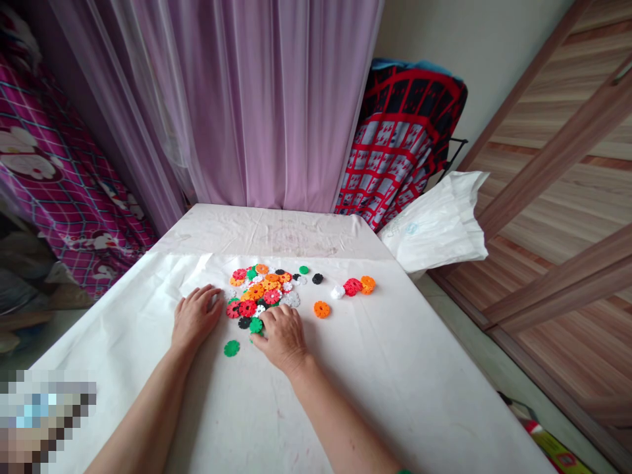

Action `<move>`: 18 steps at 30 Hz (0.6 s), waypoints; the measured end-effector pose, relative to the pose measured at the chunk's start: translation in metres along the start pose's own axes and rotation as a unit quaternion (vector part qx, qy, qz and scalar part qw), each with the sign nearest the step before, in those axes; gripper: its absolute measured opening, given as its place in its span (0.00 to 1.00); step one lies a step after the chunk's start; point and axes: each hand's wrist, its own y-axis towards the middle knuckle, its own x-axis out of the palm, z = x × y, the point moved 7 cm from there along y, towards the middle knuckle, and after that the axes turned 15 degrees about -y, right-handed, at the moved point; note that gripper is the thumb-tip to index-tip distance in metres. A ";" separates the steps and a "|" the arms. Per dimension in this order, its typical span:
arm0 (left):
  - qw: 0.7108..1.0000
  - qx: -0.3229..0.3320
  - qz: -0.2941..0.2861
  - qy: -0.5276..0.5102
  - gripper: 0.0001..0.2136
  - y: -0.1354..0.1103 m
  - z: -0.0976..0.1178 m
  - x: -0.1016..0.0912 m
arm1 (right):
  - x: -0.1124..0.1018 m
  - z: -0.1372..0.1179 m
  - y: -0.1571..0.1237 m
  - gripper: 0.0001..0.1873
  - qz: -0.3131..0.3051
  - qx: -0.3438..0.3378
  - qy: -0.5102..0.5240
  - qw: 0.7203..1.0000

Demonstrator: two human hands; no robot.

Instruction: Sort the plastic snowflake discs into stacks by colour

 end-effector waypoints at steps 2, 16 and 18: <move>1.000 -0.002 -0.003 0.000 0.18 0.000 0.000 0.000 | 0.001 -0.002 0.004 0.12 -0.007 0.015 -0.021 1.000; 1.000 -0.005 -0.006 0.001 0.18 -0.001 0.000 0.000 | 0.000 0.005 0.008 0.07 0.038 0.022 0.080 0.996; 1.000 -0.006 -0.009 0.003 0.18 -0.001 -0.001 0.000 | -0.004 0.030 0.015 0.09 0.043 0.063 0.140 0.987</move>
